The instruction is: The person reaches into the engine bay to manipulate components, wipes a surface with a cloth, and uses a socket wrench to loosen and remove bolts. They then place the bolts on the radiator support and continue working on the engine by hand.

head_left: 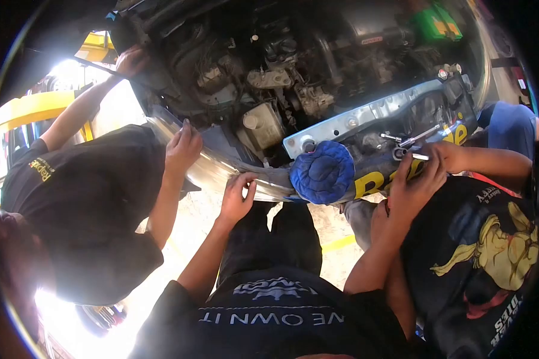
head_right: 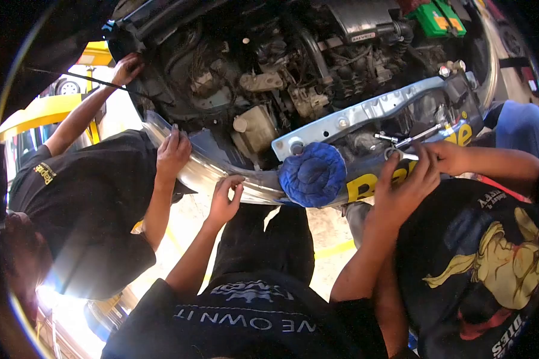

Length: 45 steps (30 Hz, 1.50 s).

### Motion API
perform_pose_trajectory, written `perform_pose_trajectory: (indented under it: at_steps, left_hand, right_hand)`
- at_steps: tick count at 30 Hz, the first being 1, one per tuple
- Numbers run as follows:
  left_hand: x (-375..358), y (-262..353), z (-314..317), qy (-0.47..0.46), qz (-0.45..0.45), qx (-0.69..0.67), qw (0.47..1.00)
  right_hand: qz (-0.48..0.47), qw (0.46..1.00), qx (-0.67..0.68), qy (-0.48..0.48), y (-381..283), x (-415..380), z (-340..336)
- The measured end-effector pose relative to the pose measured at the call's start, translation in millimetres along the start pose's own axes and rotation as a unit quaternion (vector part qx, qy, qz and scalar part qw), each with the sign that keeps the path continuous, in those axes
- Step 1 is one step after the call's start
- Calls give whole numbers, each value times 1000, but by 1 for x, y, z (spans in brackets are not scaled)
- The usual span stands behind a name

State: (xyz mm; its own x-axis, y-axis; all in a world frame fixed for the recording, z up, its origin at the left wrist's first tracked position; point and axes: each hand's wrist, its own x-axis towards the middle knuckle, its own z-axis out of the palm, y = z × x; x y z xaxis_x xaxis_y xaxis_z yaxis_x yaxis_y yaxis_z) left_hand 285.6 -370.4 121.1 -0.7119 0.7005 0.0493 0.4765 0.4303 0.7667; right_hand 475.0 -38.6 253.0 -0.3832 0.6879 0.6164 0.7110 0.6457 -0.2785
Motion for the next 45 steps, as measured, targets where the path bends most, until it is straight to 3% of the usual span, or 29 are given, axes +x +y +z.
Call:
perform_pose_trajectory:
  at_steps: [1, 4, 5, 7, 8, 15, 17, 19, 22, 28, 32, 34, 35, 37, 38, 39, 41, 42, 43, 45]
  left_hand:
    - [1, 3, 3, -2, -4, 1, 1000]
    - [0, 8, 14, 1, -20, -33, 999]
    - [0, 9, 17, 0, -34, -52, 998]
    - [2, 10, 18, -1, -28, -60, 998]
    - [3, 11, 18, -2, -29, -60, 998]
    - [17, 11, 6, -35, -71, -78, 994]
    - [27, 17, 4, -35, -70, -57, 995]
    - [32, 24, 3, -41, -70, -32, 996]
    - [46, 31, 1, -77, -114, -130, 982]
    - [81, 64, 38, -155, -123, -189, 962]
    - [102, 81, 89, -182, -100, -220, 953]
    - [117, 89, 110, -302, -201, -252, 897]
    - [122, 89, 116, -300, -202, -257, 896]
    - [131, 94, 119, -230, -94, -268, 931]
    - [136, 96, 114, -155, -64, -233, 958]
    - [147, 100, 101, -154, -69, -237, 957]
    - [175, 100, 78, -71, 43, -233, 969]
    - [187, 103, 71, -56, 57, -236, 968]
    - [199, 104, 64, -39, 73, -238, 968]
    - [220, 88, 56, -48, 59, -234, 969]
  right_hand:
    - [-1, 1000, 1, -2, 10, 2, 3]
    - [42, 987, -15, -152, 56, -1, 17]
    - [40, 987, -15, -153, 70, -7, 25]
    - [-23, 961, -23, -273, 74, -11, 32]
    - [-11, 951, -62, -303, 73, -17, 34]
    - [-88, 916, -92, -380, 28, -28, 70]
    - [-136, 918, -86, -363, 27, -30, 79]
    - [-240, 893, 4, -380, 35, -39, 97]
    - [-253, 871, 12, -422, 46, -48, 111]
    - [-278, 836, 13, -474, 65, -50, 132]
    - [-183, 880, 57, -434, 37, -46, 115]
    - [-100, 899, 50, -424, 4, -41, 95]
    - [-105, 897, 47, -426, -14, -33, 87]
    - [-85, 912, 131, -379, -41, -22, 78]
    - [-60, 908, 194, -365, -44, -21, 83]
    - [-62, 907, 192, -371, -50, -12, 85]
    - [159, 748, 394, -510, -65, 17, 87]
    - [256, 662, 404, -576, -69, 30, 97]
    - [254, 663, 400, -579, -76, 35, 109]
    - [13, 818, 386, -427, -97, 46, 137]
